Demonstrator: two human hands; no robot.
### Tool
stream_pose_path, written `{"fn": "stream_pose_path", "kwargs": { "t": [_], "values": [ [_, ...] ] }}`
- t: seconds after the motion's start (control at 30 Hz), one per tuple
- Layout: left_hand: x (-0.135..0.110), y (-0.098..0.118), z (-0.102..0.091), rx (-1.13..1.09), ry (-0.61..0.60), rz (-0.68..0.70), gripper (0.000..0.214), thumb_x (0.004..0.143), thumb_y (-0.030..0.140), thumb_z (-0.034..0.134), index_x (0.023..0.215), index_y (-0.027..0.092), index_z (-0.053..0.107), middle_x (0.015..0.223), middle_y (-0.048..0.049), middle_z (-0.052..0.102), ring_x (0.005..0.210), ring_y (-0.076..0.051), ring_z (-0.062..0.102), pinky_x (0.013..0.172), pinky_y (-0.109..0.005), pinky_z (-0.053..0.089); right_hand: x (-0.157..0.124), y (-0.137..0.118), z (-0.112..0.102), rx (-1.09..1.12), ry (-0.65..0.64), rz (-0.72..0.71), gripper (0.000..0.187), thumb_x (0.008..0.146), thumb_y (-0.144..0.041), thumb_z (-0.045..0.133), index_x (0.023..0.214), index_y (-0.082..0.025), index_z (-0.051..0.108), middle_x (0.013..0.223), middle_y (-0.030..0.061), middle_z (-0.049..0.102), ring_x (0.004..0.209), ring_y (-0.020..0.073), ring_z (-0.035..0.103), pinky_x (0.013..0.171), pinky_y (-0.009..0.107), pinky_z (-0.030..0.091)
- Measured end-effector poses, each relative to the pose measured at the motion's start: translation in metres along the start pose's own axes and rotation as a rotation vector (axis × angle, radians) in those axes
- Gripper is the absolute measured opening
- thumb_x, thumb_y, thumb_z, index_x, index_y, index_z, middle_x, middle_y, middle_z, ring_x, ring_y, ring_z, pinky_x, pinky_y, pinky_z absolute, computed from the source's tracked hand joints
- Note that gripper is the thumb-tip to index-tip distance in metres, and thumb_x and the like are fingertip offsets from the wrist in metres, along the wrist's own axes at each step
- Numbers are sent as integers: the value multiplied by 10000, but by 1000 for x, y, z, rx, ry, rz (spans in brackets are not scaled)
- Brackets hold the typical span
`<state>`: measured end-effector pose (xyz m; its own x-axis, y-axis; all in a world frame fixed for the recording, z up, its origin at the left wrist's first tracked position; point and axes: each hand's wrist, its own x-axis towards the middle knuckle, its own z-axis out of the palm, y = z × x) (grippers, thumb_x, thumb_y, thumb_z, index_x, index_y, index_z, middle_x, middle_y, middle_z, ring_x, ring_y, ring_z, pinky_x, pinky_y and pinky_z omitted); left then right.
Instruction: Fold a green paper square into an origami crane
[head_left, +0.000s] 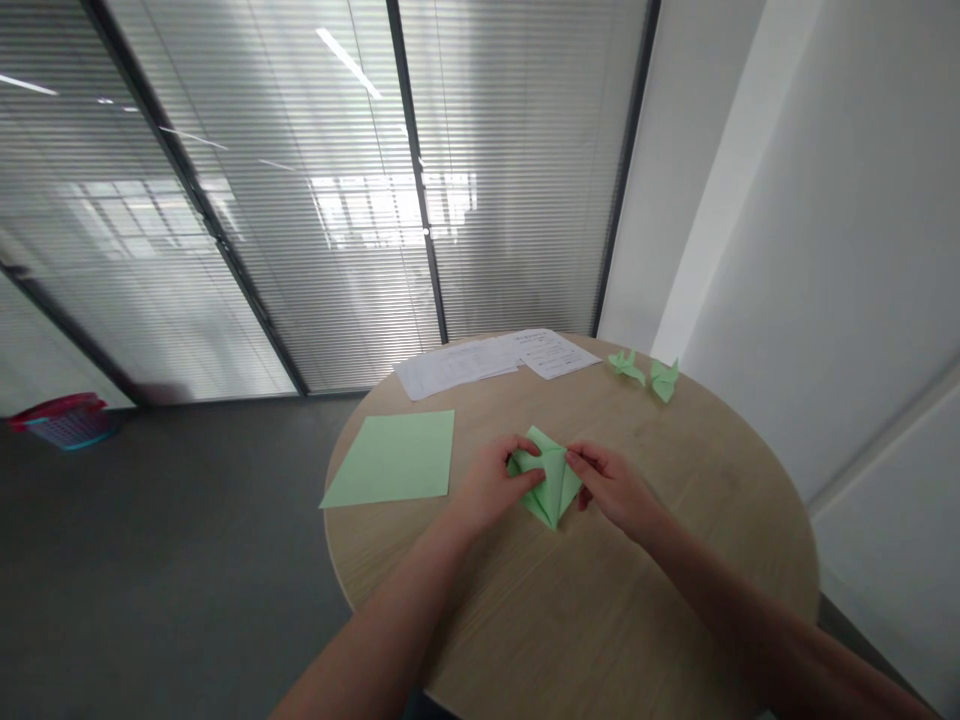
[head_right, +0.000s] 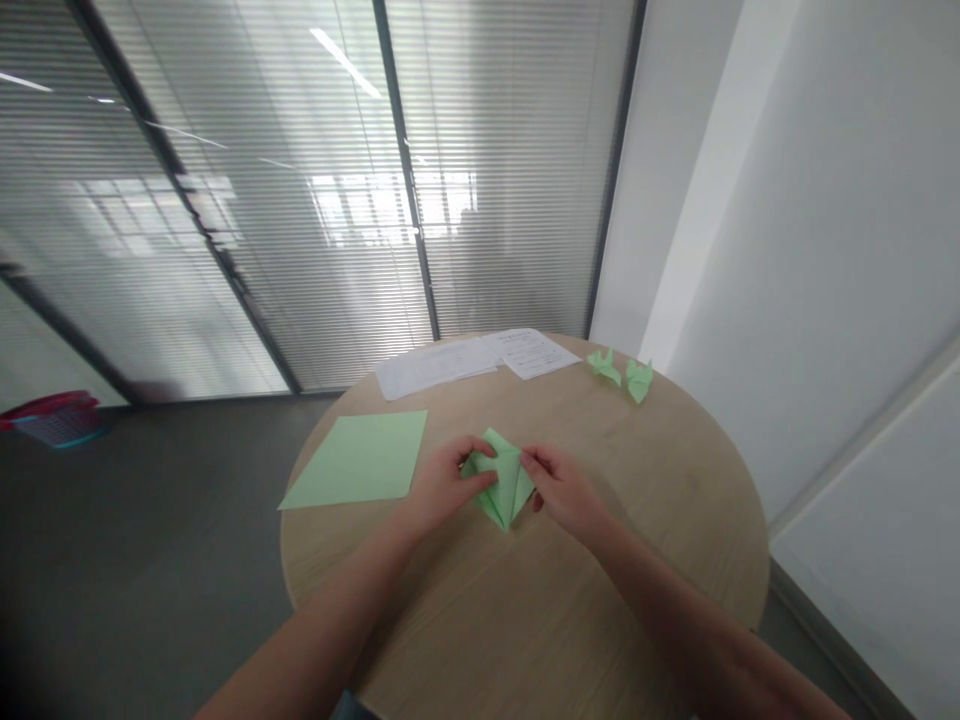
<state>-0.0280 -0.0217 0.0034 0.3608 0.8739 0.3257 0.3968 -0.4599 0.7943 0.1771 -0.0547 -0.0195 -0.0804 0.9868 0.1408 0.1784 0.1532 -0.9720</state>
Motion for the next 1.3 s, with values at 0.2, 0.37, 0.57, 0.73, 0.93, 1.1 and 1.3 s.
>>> {"fn": "stream_pose_path", "kwargs": {
  "t": [0.2, 0.37, 0.57, 0.73, 0.93, 1.1, 1.3],
  "values": [
    [0, 2, -1, 63, 53, 2, 210, 788, 293, 779, 959, 213, 688, 934, -18, 707, 882, -207, 630, 779, -317, 452, -4, -2, 3, -31, -36, 13, 629, 826, -538, 683, 1355, -209, 598, 695, -15, 629, 537, 161, 579, 496, 271, 468],
    [-1, 4, 0, 114, 49, 14, 255, 771, 320, 809, 959, 207, 679, 952, -27, 701, 893, -214, 629, 796, -328, 451, -6, 2, 9, -106, -8, -56, 782, 784, -424, 743, 1490, -219, 477, 784, 7, 660, 625, 176, 589, 537, 272, 463],
    [0, 3, 2, 138, 54, 20, 246, 767, 305, 805, 957, 213, 679, 948, -31, 701, 897, -222, 635, 812, -342, 462, -6, 4, 9, -176, 4, -45, 715, 831, -393, 675, 1497, -227, 474, 779, 11, 654, 594, 169, 554, 534, 280, 466],
    [0, 2, 1, 85, 63, 42, 207, 809, 308, 757, 977, 206, 693, 962, -44, 710, 893, -222, 631, 814, -349, 477, -8, 1, 7, -120, -5, -20, 729, 826, -333, 613, 1526, -233, 432, 704, -31, 573, 556, 146, 534, 512, 256, 447],
    [2, -1, 0, -14, 45, 8, 275, 858, 179, 586, 1082, 209, 742, 956, -41, 723, 812, -184, 608, 759, -312, 473, -8, 1, 6, -62, 60, -22, 764, 799, -227, 541, 1549, -244, 392, 704, -36, 585, 505, 135, 532, 496, 259, 469],
    [4, -5, 1, -290, -28, -132, 408, 832, 204, 616, 1227, 178, 716, 856, -32, 684, 659, -135, 545, 593, -250, 438, -6, 1, 6, 30, 100, -37, 790, 789, -226, 545, 1556, -253, 361, 847, 4, 634, 557, 138, 564, 495, 265, 507],
    [2, -5, 0, -455, -59, -152, 540, 790, 273, 710, 1316, 159, 657, 1014, -81, 695, 761, -168, 608, 632, -282, 528, -5, -9, 5, 199, 62, 5, 977, 754, -283, 665, 1610, -255, 197, 933, 26, 675, 614, 166, 607, 513, 294, 545]
  ]
}}
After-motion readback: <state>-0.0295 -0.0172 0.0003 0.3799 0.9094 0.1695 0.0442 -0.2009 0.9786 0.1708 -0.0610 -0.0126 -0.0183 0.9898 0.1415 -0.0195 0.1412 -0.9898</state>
